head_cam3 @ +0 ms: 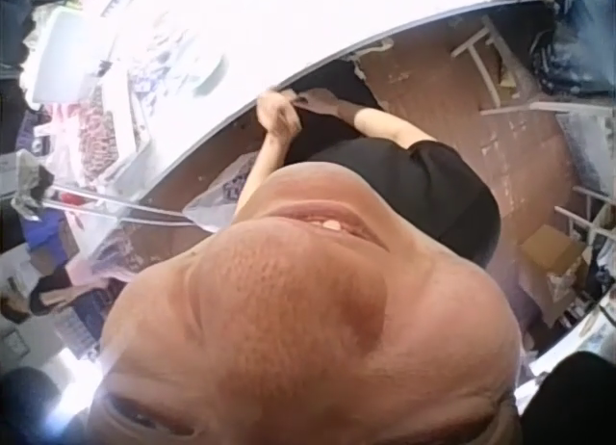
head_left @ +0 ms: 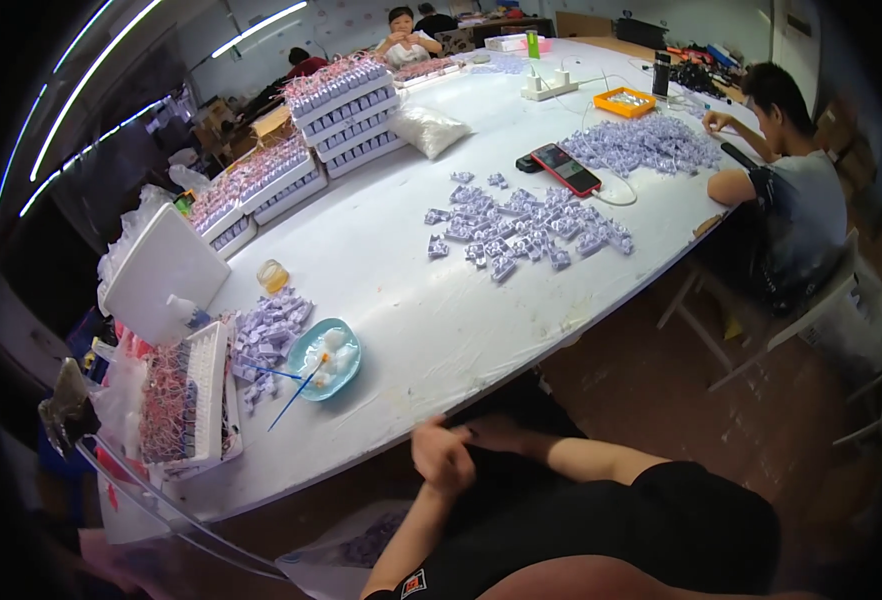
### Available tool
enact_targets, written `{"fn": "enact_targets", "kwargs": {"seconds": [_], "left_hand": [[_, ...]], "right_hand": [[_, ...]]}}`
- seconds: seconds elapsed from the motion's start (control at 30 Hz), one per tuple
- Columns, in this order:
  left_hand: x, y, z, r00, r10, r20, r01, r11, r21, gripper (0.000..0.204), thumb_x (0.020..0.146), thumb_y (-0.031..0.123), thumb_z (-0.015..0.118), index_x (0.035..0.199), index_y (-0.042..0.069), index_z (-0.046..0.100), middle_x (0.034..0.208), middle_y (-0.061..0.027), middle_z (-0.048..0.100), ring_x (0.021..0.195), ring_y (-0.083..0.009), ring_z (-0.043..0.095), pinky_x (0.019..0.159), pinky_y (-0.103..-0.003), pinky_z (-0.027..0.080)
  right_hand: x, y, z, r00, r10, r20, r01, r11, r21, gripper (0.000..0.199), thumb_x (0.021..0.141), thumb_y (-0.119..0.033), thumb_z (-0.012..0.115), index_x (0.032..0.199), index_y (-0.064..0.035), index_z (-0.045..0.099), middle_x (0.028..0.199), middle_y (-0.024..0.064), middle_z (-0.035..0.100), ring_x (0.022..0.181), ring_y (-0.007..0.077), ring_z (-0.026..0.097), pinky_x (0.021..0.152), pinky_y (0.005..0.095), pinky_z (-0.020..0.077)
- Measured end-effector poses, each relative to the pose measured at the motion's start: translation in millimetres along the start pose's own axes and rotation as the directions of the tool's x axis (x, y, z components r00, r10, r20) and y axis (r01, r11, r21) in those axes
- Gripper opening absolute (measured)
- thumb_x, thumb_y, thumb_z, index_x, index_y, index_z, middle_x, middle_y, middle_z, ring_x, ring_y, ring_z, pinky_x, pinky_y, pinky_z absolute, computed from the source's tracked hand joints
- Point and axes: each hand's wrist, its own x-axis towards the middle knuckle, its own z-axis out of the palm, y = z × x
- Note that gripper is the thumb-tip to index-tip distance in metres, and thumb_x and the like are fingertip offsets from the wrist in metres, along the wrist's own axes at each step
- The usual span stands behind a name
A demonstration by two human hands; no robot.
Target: Assemble small electronic motors and plastic housing parts on a workbench.
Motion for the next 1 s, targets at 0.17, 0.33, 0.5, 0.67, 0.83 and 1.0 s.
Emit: {"fn": "enact_targets", "kwargs": {"seconds": [0.17,0.33,0.5,0.67,0.83,1.0], "left_hand": [[-180.7,-26.1,4.7,0.406,-0.871,0.275,0.561,0.475,0.678,0.050,0.084,0.032,0.059,0.127,0.008,0.052,0.124,-0.0224,0.054,0.115,-0.0376,0.051,0.095,-0.056,0.037],[-169.6,-23.0,13.5,0.548,-0.635,0.545,0.262,0.749,0.609,0.050,0.084,0.034,0.059,0.125,0.005,0.054,0.124,-0.0228,0.054,0.116,-0.0392,0.049,0.099,-0.053,0.037],[-9.1,10.9,-117.1,0.145,-0.389,0.910,0.909,0.415,0.032,0.043,0.095,0.031,0.058,0.129,0.006,0.056,0.117,-0.0150,0.065,0.107,-0.0230,0.062,0.093,-0.032,0.047],[88.3,30.2,-251.4,0.614,-0.710,0.345,0.787,0.517,-0.337,0.044,0.090,0.021,0.062,0.127,-0.001,0.054,0.109,-0.0155,0.066,0.104,-0.0207,0.063,0.091,-0.033,0.048],[93.1,38.1,-291.4,0.788,-0.607,0.102,0.576,0.669,-0.470,0.045,0.090,0.029,0.061,0.120,-0.004,0.057,0.104,-0.0156,0.067,0.100,-0.0206,0.063,0.089,-0.033,0.047],[72.1,35.0,-281.9,0.610,-0.774,0.169,0.782,0.553,-0.288,0.041,0.087,0.025,0.067,0.111,-0.009,0.061,0.100,-0.0176,0.067,0.099,-0.0258,0.064,0.088,-0.034,0.048]], "right_hand": [[9.3,0.4,37.3,0.993,-0.073,-0.089,0.069,0.996,-0.050,0.034,0.092,-0.042,0.051,0.087,-0.0089,0.061,0.086,0.0190,0.065,0.079,0.0385,0.064,0.066,0.0488,0.0487],[-1.2,-5.2,14.5,0.997,-0.018,-0.070,0.012,0.997,-0.076,0.044,0.093,-0.051,0.048,0.086,-0.0087,0.060,0.085,0.0186,0.066,0.079,0.0429,0.062,0.063,0.0511,0.0485],[-3.3,-8.4,29.4,0.996,-0.031,-0.085,0.026,0.998,-0.063,0.040,0.093,-0.048,0.053,0.089,-0.0087,0.059,0.083,0.0133,0.068,0.076,0.0360,0.066,0.062,0.0452,0.0507],[1.3,-16.4,20.6,0.996,-0.010,-0.084,0.014,0.999,0.051,0.032,0.091,-0.041,0.061,0.094,-0.0091,0.057,0.079,0.0113,0.065,0.075,0.0306,0.066,0.063,0.0408,0.0501],[-17.0,-46.0,8.1,0.952,-0.269,0.144,0.259,0.962,0.083,0.025,0.088,-0.030,0.066,0.102,-0.0112,0.060,0.076,0.0093,0.064,0.069,0.0274,0.064,0.060,0.0365,0.0498],[-30.7,-162.3,-59.2,0.611,-0.785,0.099,0.771,0.619,0.152,0.034,0.081,-0.019,0.071,0.114,-0.0133,0.062,0.069,0.0041,0.055,0.062,0.0208,0.056,0.053,0.0313,0.0457]]}}
